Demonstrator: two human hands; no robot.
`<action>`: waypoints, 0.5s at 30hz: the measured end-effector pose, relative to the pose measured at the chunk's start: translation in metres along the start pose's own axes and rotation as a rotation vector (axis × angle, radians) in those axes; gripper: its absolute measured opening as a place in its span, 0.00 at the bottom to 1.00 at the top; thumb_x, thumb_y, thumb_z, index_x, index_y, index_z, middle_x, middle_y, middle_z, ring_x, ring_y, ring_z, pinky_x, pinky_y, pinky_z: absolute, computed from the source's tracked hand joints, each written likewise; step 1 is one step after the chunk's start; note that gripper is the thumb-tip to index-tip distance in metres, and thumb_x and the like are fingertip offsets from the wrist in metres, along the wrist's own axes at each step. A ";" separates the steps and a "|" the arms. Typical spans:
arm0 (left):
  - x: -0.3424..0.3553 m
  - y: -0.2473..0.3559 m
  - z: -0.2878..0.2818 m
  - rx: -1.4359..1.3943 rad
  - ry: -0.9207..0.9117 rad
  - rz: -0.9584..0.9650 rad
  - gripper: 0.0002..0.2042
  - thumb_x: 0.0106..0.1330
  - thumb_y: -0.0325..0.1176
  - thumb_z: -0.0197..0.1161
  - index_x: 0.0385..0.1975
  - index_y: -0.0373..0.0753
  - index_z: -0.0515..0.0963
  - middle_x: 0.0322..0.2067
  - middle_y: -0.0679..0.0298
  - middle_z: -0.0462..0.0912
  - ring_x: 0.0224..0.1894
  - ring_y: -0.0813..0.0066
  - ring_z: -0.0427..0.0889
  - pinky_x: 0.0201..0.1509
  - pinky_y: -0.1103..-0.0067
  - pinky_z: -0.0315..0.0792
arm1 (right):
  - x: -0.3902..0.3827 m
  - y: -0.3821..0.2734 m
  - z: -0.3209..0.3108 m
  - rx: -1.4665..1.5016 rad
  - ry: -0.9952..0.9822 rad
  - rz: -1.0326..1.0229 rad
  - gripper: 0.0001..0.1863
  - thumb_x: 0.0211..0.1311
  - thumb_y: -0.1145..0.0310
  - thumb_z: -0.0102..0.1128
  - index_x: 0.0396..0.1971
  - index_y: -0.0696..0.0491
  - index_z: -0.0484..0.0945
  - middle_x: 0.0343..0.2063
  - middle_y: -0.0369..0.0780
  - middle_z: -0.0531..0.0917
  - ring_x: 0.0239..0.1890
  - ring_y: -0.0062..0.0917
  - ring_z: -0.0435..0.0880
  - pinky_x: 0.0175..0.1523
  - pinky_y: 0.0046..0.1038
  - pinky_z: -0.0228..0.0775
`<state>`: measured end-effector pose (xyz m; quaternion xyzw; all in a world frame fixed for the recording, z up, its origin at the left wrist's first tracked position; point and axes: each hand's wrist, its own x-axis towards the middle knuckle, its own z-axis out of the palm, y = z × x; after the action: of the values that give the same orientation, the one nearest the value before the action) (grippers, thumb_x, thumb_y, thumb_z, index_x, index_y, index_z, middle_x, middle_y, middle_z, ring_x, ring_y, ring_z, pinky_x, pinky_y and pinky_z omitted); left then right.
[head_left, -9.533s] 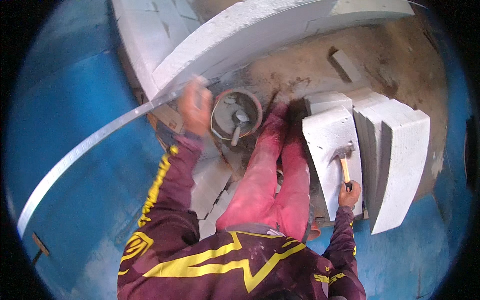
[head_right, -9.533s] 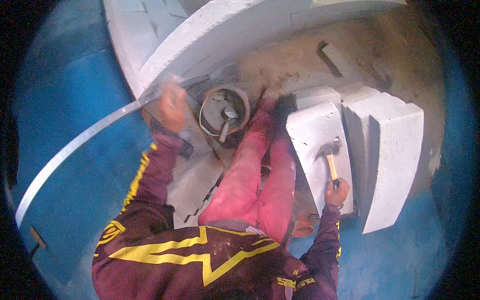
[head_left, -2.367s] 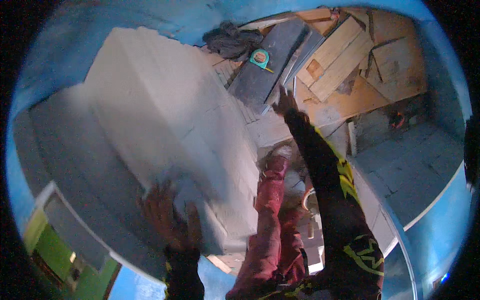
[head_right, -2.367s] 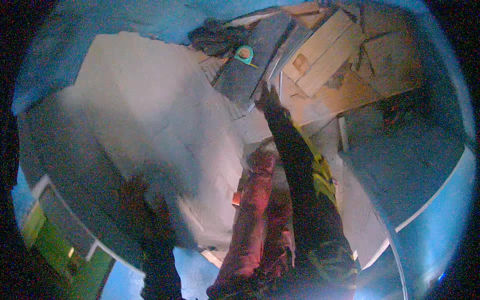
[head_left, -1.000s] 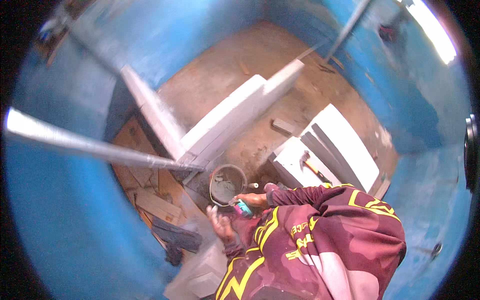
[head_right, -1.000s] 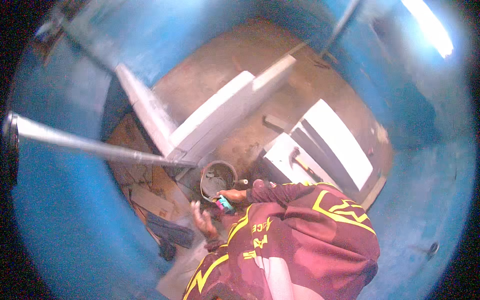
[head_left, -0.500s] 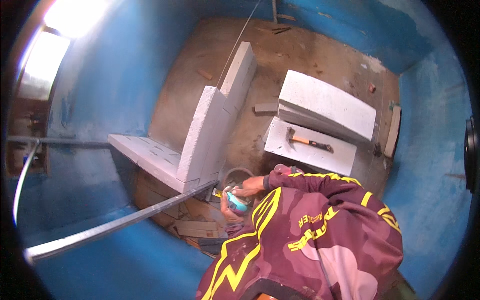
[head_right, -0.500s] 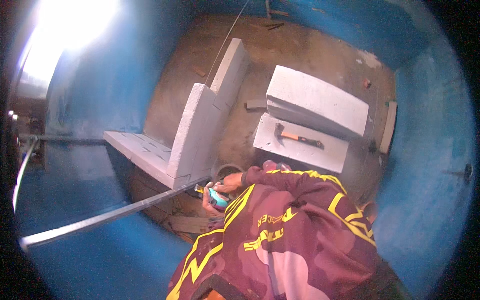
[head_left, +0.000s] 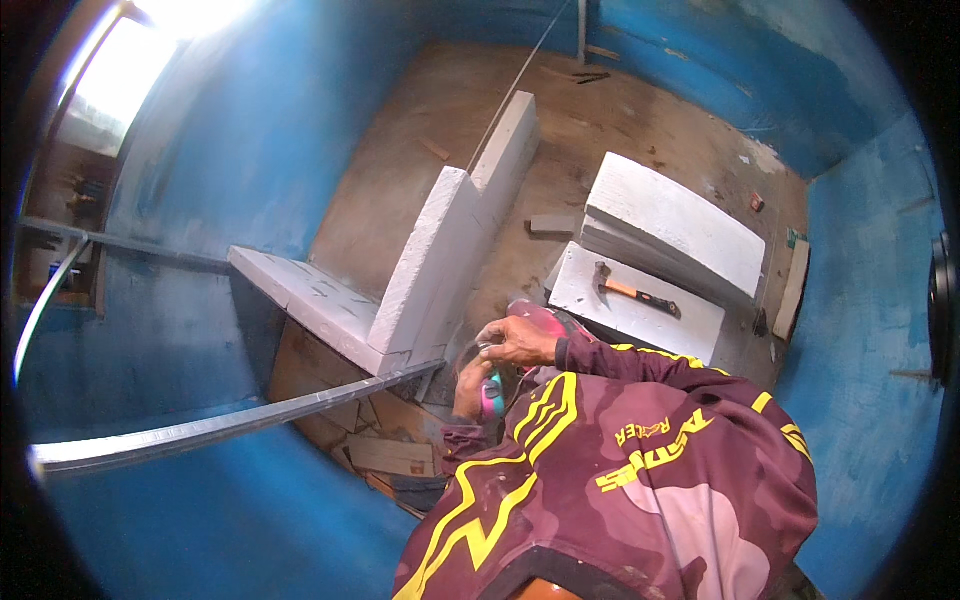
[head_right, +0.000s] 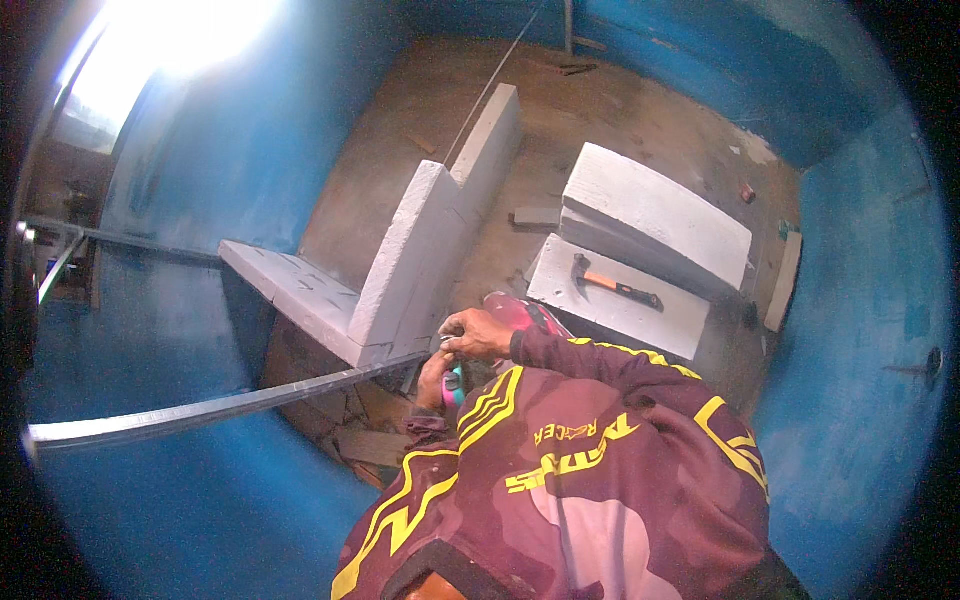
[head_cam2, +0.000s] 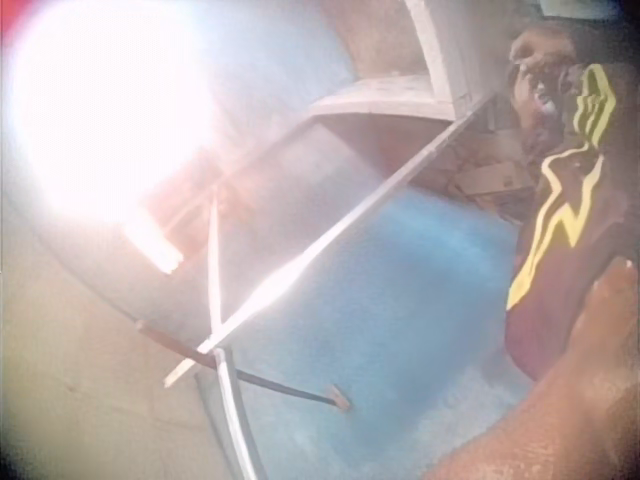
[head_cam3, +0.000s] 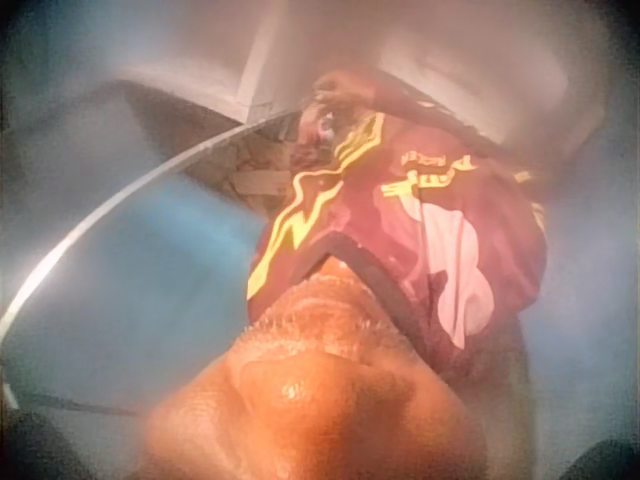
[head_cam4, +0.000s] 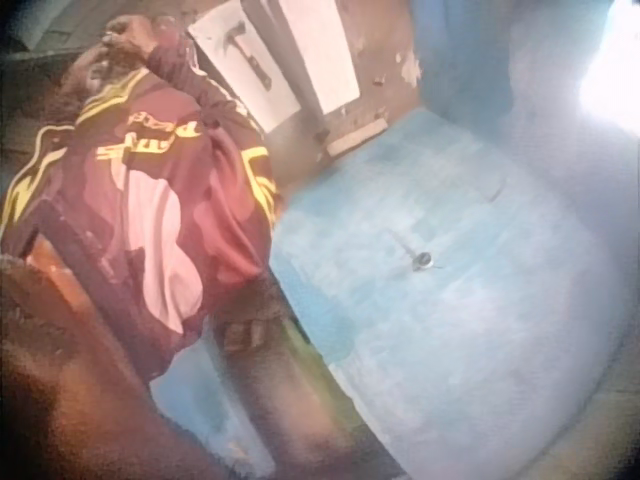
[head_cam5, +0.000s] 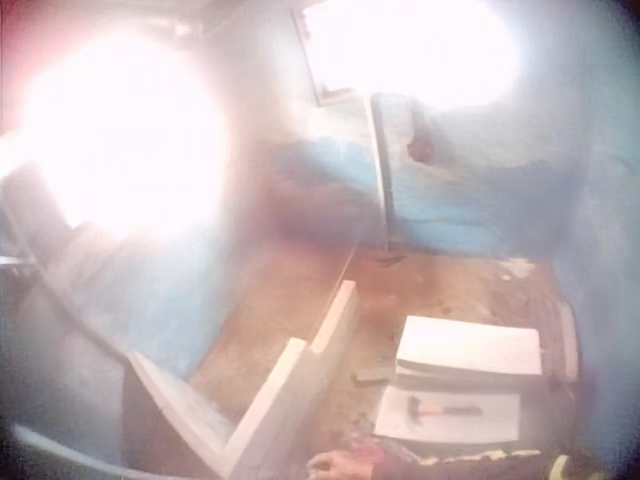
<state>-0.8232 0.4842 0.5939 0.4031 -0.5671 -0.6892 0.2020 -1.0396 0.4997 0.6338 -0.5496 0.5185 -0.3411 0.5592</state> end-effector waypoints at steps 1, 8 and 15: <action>0.008 0.002 0.001 0.025 -0.032 0.015 0.20 0.70 0.34 0.51 0.56 0.29 0.75 0.47 0.59 0.82 0.47 0.71 0.80 0.53 0.79 0.71 | 0.003 0.000 0.000 -0.038 0.036 0.030 0.23 0.56 0.59 0.66 0.47 0.60 0.83 0.43 0.50 0.86 0.46 0.38 0.86 0.52 0.34 0.76; 0.029 0.025 -0.012 0.157 0.016 0.087 0.16 0.70 0.34 0.51 0.48 0.31 0.79 0.44 0.64 0.82 0.44 0.76 0.78 0.48 0.79 0.71 | 0.057 0.007 -0.008 0.195 0.005 0.121 0.17 0.56 0.67 0.67 0.42 0.61 0.84 0.36 0.45 0.88 0.38 0.29 0.86 0.47 0.31 0.78; 0.127 0.048 -0.052 0.321 0.004 -0.221 0.16 0.74 0.40 0.49 0.38 0.35 0.81 0.31 0.61 0.81 0.34 0.72 0.77 0.41 0.75 0.70 | 0.166 0.048 -0.086 0.550 0.136 0.191 0.11 0.56 0.74 0.67 0.39 0.60 0.85 0.32 0.39 0.87 0.34 0.22 0.85 0.37 0.25 0.79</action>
<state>-0.8659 0.3454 0.5967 0.4913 -0.6217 -0.6070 0.0594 -1.0931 0.3271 0.5659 -0.3023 0.4923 -0.4508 0.6805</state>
